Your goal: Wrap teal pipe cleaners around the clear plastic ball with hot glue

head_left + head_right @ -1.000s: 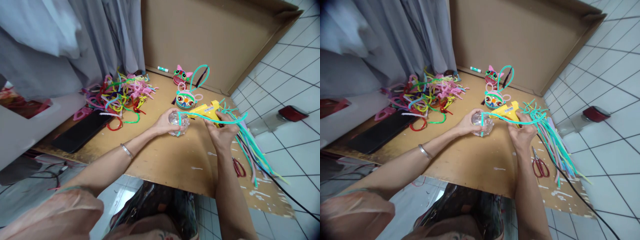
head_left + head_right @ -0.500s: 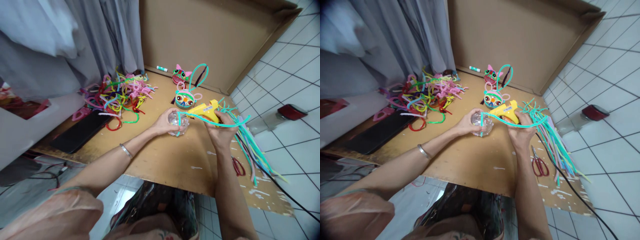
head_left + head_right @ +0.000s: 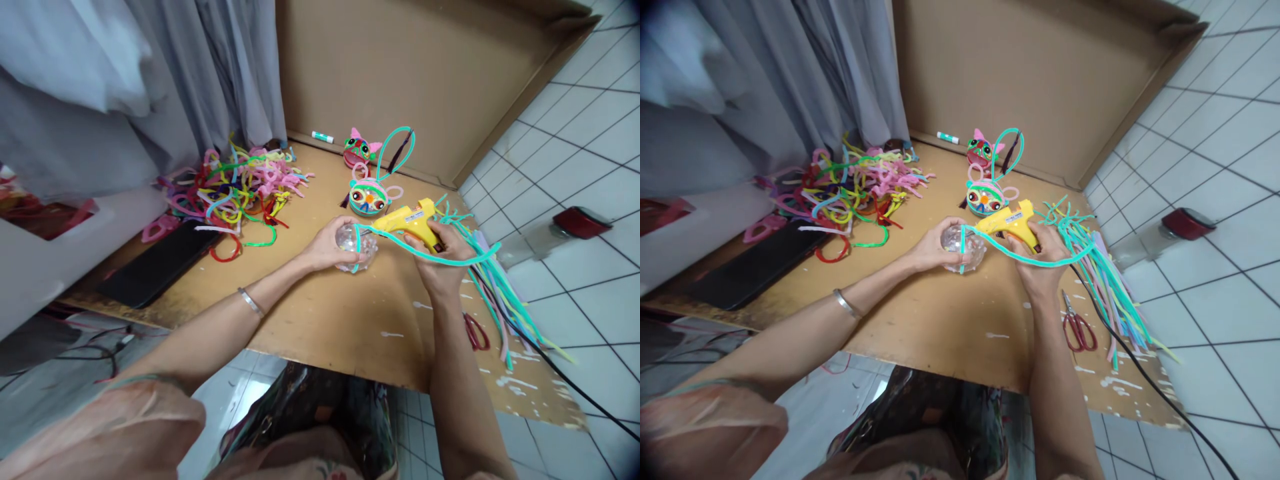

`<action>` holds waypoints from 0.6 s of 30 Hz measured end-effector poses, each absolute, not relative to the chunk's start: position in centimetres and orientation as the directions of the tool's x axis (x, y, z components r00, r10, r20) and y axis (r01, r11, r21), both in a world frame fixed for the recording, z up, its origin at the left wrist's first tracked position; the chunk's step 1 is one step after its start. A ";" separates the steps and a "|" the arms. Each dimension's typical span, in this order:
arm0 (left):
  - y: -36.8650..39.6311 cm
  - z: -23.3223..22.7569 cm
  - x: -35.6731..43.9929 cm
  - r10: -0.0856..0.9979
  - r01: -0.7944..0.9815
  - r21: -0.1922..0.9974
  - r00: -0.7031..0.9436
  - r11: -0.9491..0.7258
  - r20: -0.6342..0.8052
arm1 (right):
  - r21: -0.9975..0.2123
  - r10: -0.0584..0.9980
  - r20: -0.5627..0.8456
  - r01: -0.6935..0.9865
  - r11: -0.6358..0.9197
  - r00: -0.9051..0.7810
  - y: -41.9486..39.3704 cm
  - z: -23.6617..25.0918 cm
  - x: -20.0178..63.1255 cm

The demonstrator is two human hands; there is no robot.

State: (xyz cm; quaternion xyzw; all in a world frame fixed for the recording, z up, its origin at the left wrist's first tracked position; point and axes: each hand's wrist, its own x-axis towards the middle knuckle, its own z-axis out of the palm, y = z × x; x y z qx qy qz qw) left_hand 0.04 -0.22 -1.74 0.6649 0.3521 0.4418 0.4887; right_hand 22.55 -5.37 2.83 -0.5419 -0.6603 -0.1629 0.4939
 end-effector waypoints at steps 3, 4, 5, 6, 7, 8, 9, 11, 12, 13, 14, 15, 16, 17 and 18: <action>-0.2 -1.8 0.0 0.901 0.045 0.962 0.363 -0.270 0.236 | -0.330 0.571 0.818 0.874 0.357 0.075 -5.5 2.9 22.6; -0.1 -1.8 0.0 0.900 0.041 0.961 0.363 -0.272 0.239 | -0.335 0.570 0.817 0.872 0.356 0.082 -5.5 2.9 22.6; -0.1 -1.9 0.0 0.899 0.036 0.961 0.364 -0.274 0.243 | -0.341 0.565 0.820 0.871 0.354 0.092 -5.5 2.9 22.5; -0.1 -1.9 0.1 0.897 0.030 0.961 0.367 -0.277 0.247 | -0.347 0.555 0.825 0.869 0.352 0.104 -5.5 2.9 22.5; 0.0 -2.0 0.1 0.895 0.024 0.960 0.368 -0.279 0.251 | -0.348 0.546 0.830 0.868 0.353 0.111 -5.4 2.8 22.5; 0.0 -2.0 0.1 0.894 0.021 0.960 0.369 -0.280 0.253 | -0.346 0.538 0.836 0.868 0.357 0.111 -5.3 2.8 22.5; 0.0 -2.0 0.1 0.893 0.021 0.960 0.372 -0.281 0.253 | -0.338 0.532 0.841 0.867 0.366 0.103 -5.3 2.8 22.5; 0.0 -2.0 0.1 0.893 0.024 0.960 0.376 -0.278 0.250 | -0.317 0.527 0.847 0.864 0.391 0.072 -5.1 2.7 22.6; 0.0 -2.0 0.1 0.893 0.026 0.960 0.375 -0.277 0.248 | -0.311 0.530 0.846 0.863 0.399 0.060 -5.1 2.7 22.6; 0.0 -1.9 0.0 0.894 0.029 0.960 0.374 -0.277 0.247 | -0.311 0.535 0.843 0.862 0.400 0.056 -5.1 2.7 22.7; -0.1 -1.9 0.0 0.895 0.030 0.960 0.372 -0.279 0.248 | -0.318 0.541 0.839 0.862 0.395 0.062 -5.2 2.7 22.7; -0.1 -1.9 0.0 0.895 0.030 0.959 0.369 -0.281 0.251 | -0.328 0.547 0.834 0.863 0.385 0.073 -5.2 2.7 22.6; -0.1 -1.9 0.0 0.895 0.028 0.958 0.367 -0.284 0.255 | -0.340 0.553 0.829 0.865 0.369 0.090 -5.3 2.8 22.6; -0.1 -1.9 0.0 0.894 0.024 0.958 0.367 -0.287 0.258 | -0.353 0.556 0.824 0.867 0.351 0.110 -5.4 2.8 22.5; -0.1 -2.0 0.1 0.893 0.019 0.957 0.366 -0.289 0.263 | -0.365 0.558 0.820 0.869 0.334 0.130 -5.4 2.8 22.5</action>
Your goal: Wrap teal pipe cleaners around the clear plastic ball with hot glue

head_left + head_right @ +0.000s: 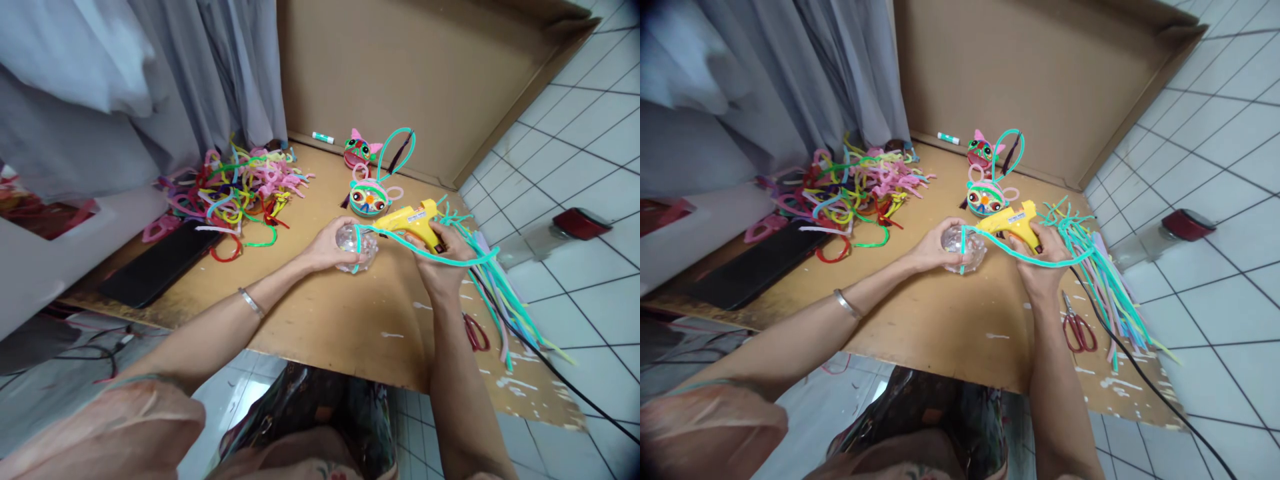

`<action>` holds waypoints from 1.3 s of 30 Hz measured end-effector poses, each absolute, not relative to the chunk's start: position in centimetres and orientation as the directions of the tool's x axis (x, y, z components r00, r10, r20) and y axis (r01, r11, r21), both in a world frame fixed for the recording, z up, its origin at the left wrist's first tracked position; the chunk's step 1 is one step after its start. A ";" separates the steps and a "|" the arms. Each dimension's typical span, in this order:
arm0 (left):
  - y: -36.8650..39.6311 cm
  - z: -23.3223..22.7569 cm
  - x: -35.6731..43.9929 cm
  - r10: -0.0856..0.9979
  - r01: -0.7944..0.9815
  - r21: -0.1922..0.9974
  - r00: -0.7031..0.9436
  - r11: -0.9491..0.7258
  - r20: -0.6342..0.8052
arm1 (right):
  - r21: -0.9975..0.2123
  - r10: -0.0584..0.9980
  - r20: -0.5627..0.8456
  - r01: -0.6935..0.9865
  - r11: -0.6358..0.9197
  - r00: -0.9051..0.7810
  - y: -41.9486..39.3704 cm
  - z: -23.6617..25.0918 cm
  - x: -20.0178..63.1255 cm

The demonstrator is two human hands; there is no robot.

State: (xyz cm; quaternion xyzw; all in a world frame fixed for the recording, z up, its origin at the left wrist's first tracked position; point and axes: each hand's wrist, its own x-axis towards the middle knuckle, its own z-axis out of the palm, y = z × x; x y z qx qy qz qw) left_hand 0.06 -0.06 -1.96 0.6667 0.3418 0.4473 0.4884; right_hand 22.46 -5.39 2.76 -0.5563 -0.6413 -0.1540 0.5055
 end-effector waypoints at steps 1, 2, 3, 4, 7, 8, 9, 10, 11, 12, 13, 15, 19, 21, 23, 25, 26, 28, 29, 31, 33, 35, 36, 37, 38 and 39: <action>-0.1 -2.0 0.1 0.892 0.014 0.957 0.366 -0.289 0.264 | -0.375 0.561 0.815 0.869 0.322 0.144 -5.4 2.7 22.4; -0.1 -2.0 0.1 0.892 0.009 0.959 0.368 -0.284 0.261 | -0.383 0.565 0.811 0.867 0.318 0.152 -5.3 2.7 22.4; -0.1 -2.0 0.1 0.893 0.003 0.961 0.370 -0.277 0.256 | -0.386 0.568 0.809 0.865 0.321 0.150 -5.3 2.6 22.4; -0.1 -2.0 0.1 0.893 -0.001 0.963 0.373 -0.269 0.250 | -0.384 0.571 0.809 0.861 0.332 0.141 -5.2 2.5 22.4; 0.0 -1.9 0.1 0.892 -0.016 0.969 0.388 -0.248 0.234 | -0.376 0.567 0.814 0.856 0.355 0.122 -4.9 2.2 22.6; 0.0 -1.9 0.1 0.891 -0.019 0.969 0.389 -0.247 0.234 | -0.381 0.567 0.813 0.857 0.346 0.133 -4.8 2.1 22.7; 0.0 -1.9 0.1 0.891 -0.020 0.969 0.389 -0.248 0.236 | -0.392 0.571 0.807 0.859 0.331 0.148 -4.7 2.0 22.7; 0.0 -2.0 0.1 0.890 -0.019 0.968 0.389 -0.250 0.237 | -0.405 0.579 0.799 0.859 0.314 0.165 -4.7 2.0 22.7; 0.0 -2.0 0.1 0.889 -0.018 0.967 0.389 -0.253 0.240 | -0.416 0.588 0.789 0.859 0.300 0.177 -4.7 1.9 22.7; 0.0 -2.1 0.1 0.888 -0.016 0.966 0.389 -0.257 0.243 | -0.423 0.595 0.782 0.858 0.292 0.183 -4.7 1.9 22.6; 0.1 -2.2 0.1 0.888 -0.013 0.965 0.389 -0.263 0.247 | -0.426 0.600 0.778 0.857 0.290 0.184 -4.7 1.9 22.6; 0.2 -2.3 0.1 0.886 -0.007 0.961 0.387 -0.275 0.256 | -0.422 0.603 0.778 0.858 0.293 0.177 -4.8 2.0 22.5; 0.4 -2.7 0.1 0.880 -0.005 0.956 0.388 -0.294 0.273 | -0.410 0.616 0.770 0.870 0.275 0.168 -4.9 2.1 22.5; 0.5 -2.8 0.1 0.877 -0.004 0.954 0.393 -0.300 0.278 | -0.416 0.629 0.760 0.868 0.272 0.167 -4.9 2.2 22.6; 0.5 -2.8 0.1 0.875 0.000 0.953 0.395 -0.304 0.280 | -0.440 0.648 0.743 0.852 0.283 0.168 -4.9 2.2 22.7; 0.4 -2.6 0.0 0.877 0.000 0.956 0.397 -0.295 0.271 | -0.484 0.683 0.710 0.823 0.296 0.172 -4.9 2.2 22.8; 0.4 -2.5 0.0 0.879 -0.001 0.958 0.398 -0.285 0.262 | -0.514 0.705 0.686 0.807 0.293 0.181 -4.8 2.2 22.9; 0.2 -2.3 0.0 0.883 -0.005 0.965 0.402 -0.263 0.243 | -0.580 0.755 0.621 0.773 0.259 0.213 -4.7 2.2 23.2; 0.2 -2.1 0.0 0.884 -0.004 0.967 0.404 -0.255 0.234 | -0.613 0.777 0.583 0.756 0.228 0.238 -4.6 2.2 23.4; 0.1 -1.9 -0.1 0.889 -0.003 0.970 0.400 -0.242 0.223 | -0.674 0.824 0.492 0.722 0.155 0.282 -4.4 2.1 24.0; 0.1 -1.8 -0.1 0.893 -0.010 0.972 0.393 -0.234 0.219 | -0.719 0.871 0.386 0.690 0.077 0.305 -4.2 1.9 24.7; 0.1 -1.7 -0.1 0.894 -0.022 0.974 0.391 -0.227 0.217 | -0.715 0.906 0.271 0.698 -0.039 0.327 -4.0 1.6 25.3; 0.1 -1.6 -0.1 0.894 -0.028 0.974 0.391 -0.225 0.218 | -0.680 0.910 0.216 0.724 -0.120 0.354 -4.0 1.5 25.5; 0.1 -1.6 -0.1 0.894 -0.030 0.974 0.392 -0.226 0.219 | -0.621 0.905 0.172 0.756 -0.208 0.390 -4.0 1.3 25.7; 0.0 -1.6 -0.1 0.893 -0.028 0.973 0.393 -0.228 0.220 | -0.546 0.891 0.144 0.786 -0.290 0.430 -3.9 1.2 25.8; 0.0 -1.5 -0.1 0.892 -0.023 0.972 0.394 -0.233 0.223 | -0.468 0.878 0.128 0.808 -0.357 0.462 -3.9 1.0 25.9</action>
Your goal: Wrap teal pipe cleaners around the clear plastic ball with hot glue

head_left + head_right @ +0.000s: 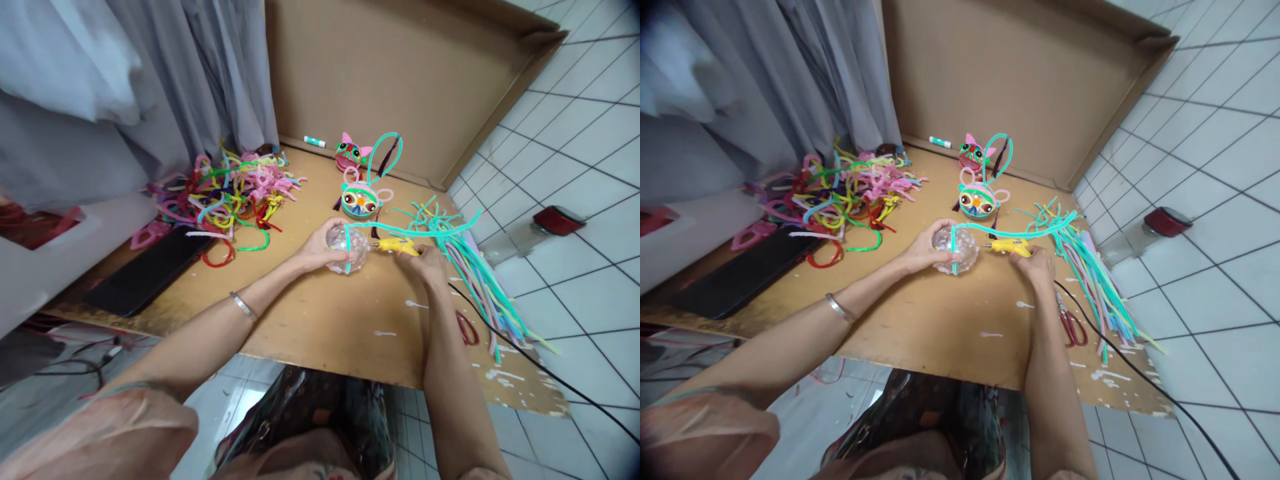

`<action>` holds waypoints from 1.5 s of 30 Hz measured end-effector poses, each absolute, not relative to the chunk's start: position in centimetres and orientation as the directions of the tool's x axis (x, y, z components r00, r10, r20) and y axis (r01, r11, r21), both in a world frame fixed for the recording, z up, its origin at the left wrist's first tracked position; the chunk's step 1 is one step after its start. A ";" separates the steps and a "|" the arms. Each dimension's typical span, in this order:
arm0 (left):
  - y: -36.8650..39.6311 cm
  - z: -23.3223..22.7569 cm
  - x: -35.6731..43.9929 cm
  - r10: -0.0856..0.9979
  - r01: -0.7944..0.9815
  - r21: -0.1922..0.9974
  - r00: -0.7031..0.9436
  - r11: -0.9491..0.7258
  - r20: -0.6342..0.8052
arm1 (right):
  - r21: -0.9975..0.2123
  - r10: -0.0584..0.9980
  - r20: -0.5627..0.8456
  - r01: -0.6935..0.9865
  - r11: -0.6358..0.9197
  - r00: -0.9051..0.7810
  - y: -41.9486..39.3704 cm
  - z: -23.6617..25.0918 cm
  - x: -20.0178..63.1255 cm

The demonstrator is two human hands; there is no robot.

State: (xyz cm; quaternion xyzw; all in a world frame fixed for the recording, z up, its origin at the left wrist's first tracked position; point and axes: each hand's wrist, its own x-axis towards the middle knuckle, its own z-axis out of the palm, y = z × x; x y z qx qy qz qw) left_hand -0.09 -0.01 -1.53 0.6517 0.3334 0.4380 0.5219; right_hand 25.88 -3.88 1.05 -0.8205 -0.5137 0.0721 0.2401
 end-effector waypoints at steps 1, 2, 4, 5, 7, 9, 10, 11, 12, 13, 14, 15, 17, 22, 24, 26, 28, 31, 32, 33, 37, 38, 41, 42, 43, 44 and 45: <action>-0.1 -1.5 -0.1 0.890 -0.016 0.971 0.395 -0.240 0.227 | -0.399 0.866 0.125 0.823 -0.403 0.485 -3.8 0.9 26.0; -0.1 -1.5 -0.1 0.888 -0.007 0.969 0.397 -0.248 0.230 | -0.345 0.859 0.127 0.834 -0.431 0.496 -3.8 0.8 26.1; -0.2 -1.5 -0.2 0.885 0.010 0.965 0.400 -0.263 0.237 | -0.271 0.863 0.106 0.850 -0.452 0.493 -3.6 0.5 26.3; -0.2 -1.5 -0.2 0.884 0.015 0.963 0.401 -0.270 0.241 | -0.243 0.869 0.085 0.856 -0.456 0.487 -3.5 0.3 26.4; -0.2 -1.5 -0.2 0.879 0.025 0.959 0.408 -0.282 0.248 | -0.197 0.882 0.039 0.869 -0.454 0.469 -3.3 0.0 26.5; -0.2 -1.6 -0.2 0.876 0.029 0.958 0.415 -0.284 0.247 | -0.147 0.886 0.042 0.880 -0.452 0.462 -3.3 -0.3 26.3; -0.2 -1.6 -0.2 0.875 0.029 0.959 0.418 -0.280 0.243 | -0.116 0.882 0.070 0.882 -0.456 0.466 -3.3 -0.4 26.1; -0.2 -1.6 -0.2 0.875 0.029 0.961 0.421 -0.275 0.238 | -0.082 0.877 0.104 0.883 -0.462 0.468 -3.4 -0.5 25.9; -0.2 -1.6 -0.1 0.876 0.027 0.963 0.423 -0.269 0.233 | -0.048 0.874 0.138 0.885 -0.463 0.465 -3.6 -0.5 25.7; -0.2 -1.6 -0.1 0.876 0.025 0.964 0.425 -0.265 0.230 | -0.018 0.874 0.168 0.888 -0.460 0.457 -3.8 -0.4 25.5; -0.2 -1.5 -0.1 0.875 0.022 0.965 0.427 -0.261 0.227 | 0.003 0.875 0.188 0.891 -0.454 0.446 -4.0 -0.3 25.3; -0.3 -1.5 0.0 0.875 0.017 0.967 0.428 -0.256 0.224 | 0.013 0.879 0.207 0.897 -0.442 0.430 -4.2 -0.2 25.1; -0.3 -1.6 0.1 0.877 0.000 0.970 0.428 -0.241 0.218 | -0.009 0.890 0.256 0.922 -0.387 0.377 -4.5 0.2 24.9; -0.3 -1.9 0.3 0.880 -0.015 0.971 0.419 -0.239 0.223 | -0.359 0.856 0.516 0.918 0.169 0.044 -4.6 0.8 23.2; -0.4 -1.9 0.4 0.880 -0.004 0.970 0.418 -0.244 0.223 | -0.453 0.795 0.603 0.792 0.409 -0.066 -4.9 1.0 21.6; -0.6 -1.8 0.4 0.880 0.018 0.965 0.415 -0.262 0.232 | -0.483 0.745 0.660 0.704 0.521 -0.097 -5.5 1.2 19.8; -0.7 -1.8 0.5 0.877 0.050 0.953 0.408 -0.298 0.252 | -0.503 0.712 0.698 0.661 0.556 -0.068 -6.2 1.3 18.3; -0.8 -1.9 0.5 0.866 0.086 0.933 0.410 -0.349 0.286 | -0.520 0.677 0.736 0.649 0.555 0.011 -7.0 1.4 17.0; -0.8 -2.0 0.5 0.862 0.090 0.929 0.412 -0.360 0.295 | -0.529 0.679 0.734 0.653 0.542 0.030 -7.1 1.4 16.8; -0.7 -2.0 0.5 0.860 0.093 0.925 0.411 -0.369 0.302 | -0.540 0.689 0.724 0.658 0.524 0.046 -7.3 1.4 16.8; -0.7 -2.0 0.5 0.864 0.095 0.926 0.403 -0.367 0.301 | -0.573 0.720 0.689 0.667 0.476 0.078 -7.5 1.6 16.8; -0.7 -1.9 0.5 0.867 0.095 0.929 0.403 -0.357 0.292 | -0.565 0.715 0.696 0.666 0.487 0.067 -7.5 1.7 16.8; -0.9 -1.5 0.5 0.878 0.086 0.946 0.406 -0.314 0.254 | -0.514 0.694 0.720 0.666 0.540 -0.007 -7.6 1.8 16.8; -0.9 -1.4 0.5 0.879 0.078 0.951 0.409 -0.299 0.243 | -0.497 0.692 0.721 0.672 0.549 -0.033 -7.6 1.9 16.8; -1.0 -1.3 0.5 0.880 0.069 0.956 0.413 -0.286 0.234 | -0.480 0.691 0.721 0.682 0.551 -0.051 -7.6 1.9 16.9; -1.0 -1.3 0.4 0.881 0.060 0.959 0.415 -0.277 0.228 | -0.465 0.692 0.719 0.695 0.548 -0.064 -7.6 1.8 16.9; -1.0 -1.3 0.4 0.881 0.054 0.961 0.417 -0.271 0.225 | -0.450 0.691 0.719 0.708 0.544 -0.073 -7.6 1.8 16.9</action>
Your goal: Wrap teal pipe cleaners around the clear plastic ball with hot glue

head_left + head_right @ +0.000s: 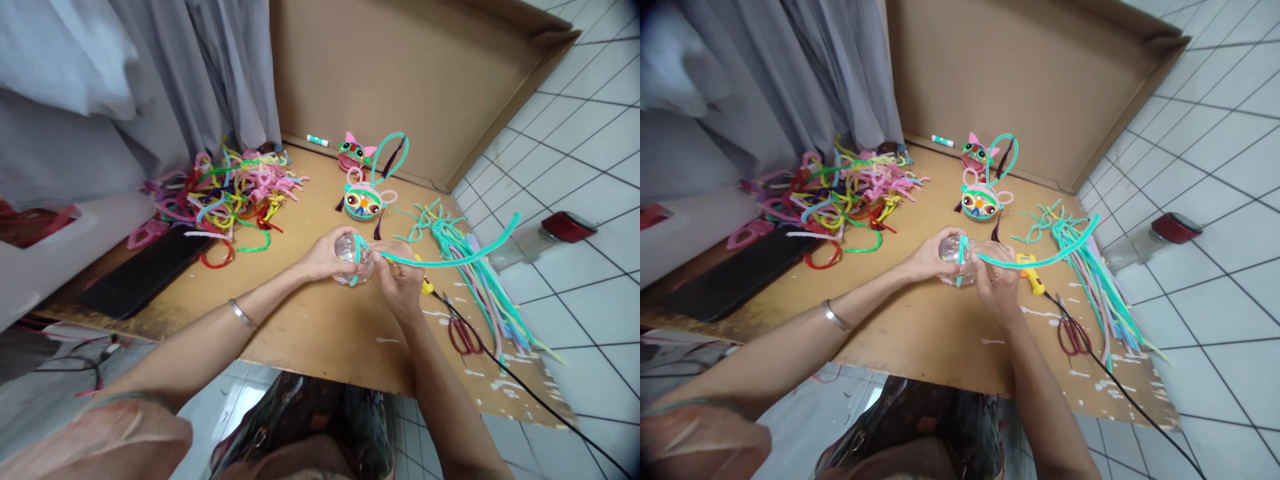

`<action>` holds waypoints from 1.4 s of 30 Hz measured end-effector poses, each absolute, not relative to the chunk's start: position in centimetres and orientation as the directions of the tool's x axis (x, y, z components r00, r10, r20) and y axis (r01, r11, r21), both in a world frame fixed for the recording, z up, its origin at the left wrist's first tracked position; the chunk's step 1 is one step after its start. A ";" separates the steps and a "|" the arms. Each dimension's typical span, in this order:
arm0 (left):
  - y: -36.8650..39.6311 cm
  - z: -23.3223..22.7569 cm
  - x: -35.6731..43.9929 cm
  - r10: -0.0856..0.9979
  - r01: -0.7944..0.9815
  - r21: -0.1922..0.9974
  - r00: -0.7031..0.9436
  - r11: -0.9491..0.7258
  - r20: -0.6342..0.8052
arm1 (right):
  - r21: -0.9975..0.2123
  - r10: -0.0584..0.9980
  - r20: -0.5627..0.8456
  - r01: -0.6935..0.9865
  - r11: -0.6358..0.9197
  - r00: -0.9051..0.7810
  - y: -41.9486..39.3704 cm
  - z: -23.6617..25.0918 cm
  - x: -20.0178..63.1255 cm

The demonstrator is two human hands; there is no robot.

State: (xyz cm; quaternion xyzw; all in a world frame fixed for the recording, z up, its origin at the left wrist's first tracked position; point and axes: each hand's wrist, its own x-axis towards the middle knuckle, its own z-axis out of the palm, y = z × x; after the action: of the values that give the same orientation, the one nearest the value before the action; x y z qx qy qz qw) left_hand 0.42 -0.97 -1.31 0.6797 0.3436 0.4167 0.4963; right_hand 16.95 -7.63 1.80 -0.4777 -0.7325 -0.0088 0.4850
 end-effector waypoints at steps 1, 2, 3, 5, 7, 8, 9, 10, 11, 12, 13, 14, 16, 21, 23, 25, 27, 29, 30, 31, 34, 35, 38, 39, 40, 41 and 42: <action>-1.0 -1.3 0.4 0.880 0.050 0.962 0.418 -0.269 0.224 | -0.438 0.688 0.722 0.718 0.541 -0.078 -7.6 1.7 17.0; -0.9 -1.4 0.4 0.880 0.049 0.962 0.418 -0.269 0.225 | -0.427 0.683 0.726 0.724 0.541 -0.083 -7.6 1.7 17.0; -0.9 -1.4 0.4 0.880 0.049 0.962 0.418 -0.269 0.225 | -0.420 0.680 0.728 0.726 0.545 -0.089 -7.6 1.6 17.0; -0.8 -1.5 0.4 0.877 0.050 0.959 0.421 -0.278 0.232 | -0.418 0.686 0.721 0.728 0.544 -0.099 -7.7 1.4 17.1; -0.8 -1.6 0.3 0.873 0.050 0.957 0.426 -0.287 0.240 | -0.427 0.703 0.704 0.731 0.531 -0.099 -7.7 1.3 17.1; -0.7 -1.6 0.3 0.872 0.050 0.956 0.427 -0.289 0.241 | -0.432 0.711 0.696 0.731 0.527 -0.101 -7.7 1.3 17.1; -0.7 -1.6 0.3 0.872 0.052 0.956 0.427 -0.287 0.239 | -0.436 0.715 0.691 0.728 0.528 -0.104 -7.7 1.2 17.1; -0.7 -1.6 0.3 0.874 0.054 0.958 0.427 -0.282 0.233 | -0.438 0.714 0.692 0.722 0.535 -0.110 -7.7 1.2 17.1; -0.8 -1.5 0.3 0.876 0.055 0.960 0.426 -0.274 0.226 | -0.437 0.708 0.697 0.714 0.548 -0.117 -7.7 1.3 17.1; -0.8 -1.4 0.3 0.879 0.057 0.962 0.425 -0.267 0.218 | -0.434 0.700 0.703 0.702 0.565 -0.129 -7.6 1.3 17.1; -0.8 -1.4 0.3 0.880 0.057 0.964 0.425 -0.261 0.213 | -0.430 0.691 0.709 0.689 0.584 -0.142 -7.6 1.3 17.1; -0.8 -1.3 0.3 0.881 0.056 0.965 0.425 -0.257 0.210 | -0.426 0.681 0.716 0.675 0.602 -0.155 -7.6 1.3 17.1; -0.9 -1.2 0.3 0.882 0.055 0.967 0.427 -0.247 0.201 | -0.419 0.668 0.723 0.654 0.629 -0.179 -7.5 1.3 17.1; -0.8 -1.3 0.2 0.875 0.042 0.974 0.449 -0.225 0.183 | -0.402 0.613 0.765 0.597 0.694 -0.196 -7.3 1.1 17.2; -0.7 -1.4 0.2 0.873 0.042 0.974 0.453 -0.222 0.179 | -0.400 0.600 0.774 0.577 0.712 -0.203 -7.3 1.0 17.2; -0.7 -1.5 0.2 0.873 0.048 0.973 0.453 -0.224 0.179 | -0.411 0.601 0.773 0.562 0.718 -0.203 -7.3 0.9 17.2; -0.7 -1.6 0.2 0.872 0.053 0.972 0.454 -0.231 0.182 | -0.424 0.604 0.772 0.545 0.723 -0.199 -7.3 0.9 17.1; -0.7 -1.6 0.1 0.873 0.061 0.970 0.453 -0.234 0.182 | -0.429 0.603 0.773 0.535 0.728 -0.200 -7.3 0.9 17.1; -0.8 -1.5 0.1 0.874 0.067 0.970 0.451 -0.233 0.179 | -0.428 0.601 0.773 0.534 0.729 -0.202 -7.3 0.8 17.0; -0.8 -1.5 0.1 0.877 0.073 0.970 0.448 -0.231 0.175 | -0.424 0.599 0.774 0.536 0.730 -0.204 -7.3 0.8 17.0; -0.8 -1.4 0.1 0.883 0.086 0.969 0.435 -0.233 0.173 | -0.396 0.584 0.782 0.550 0.735 -0.217 -7.2 0.7 17.1; -0.8 -1.4 0.1 0.884 0.086 0.968 0.433 -0.235 0.176 | -0.382 0.576 0.786 0.556 0.739 -0.225 -7.2 0.8 17.1; -0.8 -1.5 0.2 0.884 0.081 0.967 0.430 -0.241 0.184 | -0.341 0.553 0.795 0.570 0.747 -0.249 -7.2 0.9 17.1; -0.7 -1.6 0.2 0.883 0.078 0.968 0.431 -0.240 0.185 | -0.333 0.549 0.797 0.574 0.749 -0.254 -7.2 0.9 17.0; -0.7 -1.7 0.2 0.882 0.077 0.968 0.433 -0.241 0.185 | -0.327 0.547 0.797 0.578 0.748 -0.257 -7.3 1.0 17.0; -0.6 -1.8 0.2 0.880 0.076 0.967 0.436 -0.245 0.188 | -0.322 0.544 0.798 0.580 0.748 -0.259 -7.3 1.0 17.0; -0.5 -1.8 0.2 0.878 0.077 0.965 0.438 -0.251 0.193 | -0.319 0.543 0.799 0.582 0.748 -0.261 -7.3 1.1 16.9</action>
State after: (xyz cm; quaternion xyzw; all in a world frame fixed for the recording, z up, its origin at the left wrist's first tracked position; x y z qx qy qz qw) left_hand 0.19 -0.54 -1.84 0.6832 0.3495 0.3984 0.5023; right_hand 16.94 -7.31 1.09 -0.3542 -0.7937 -0.0198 0.4942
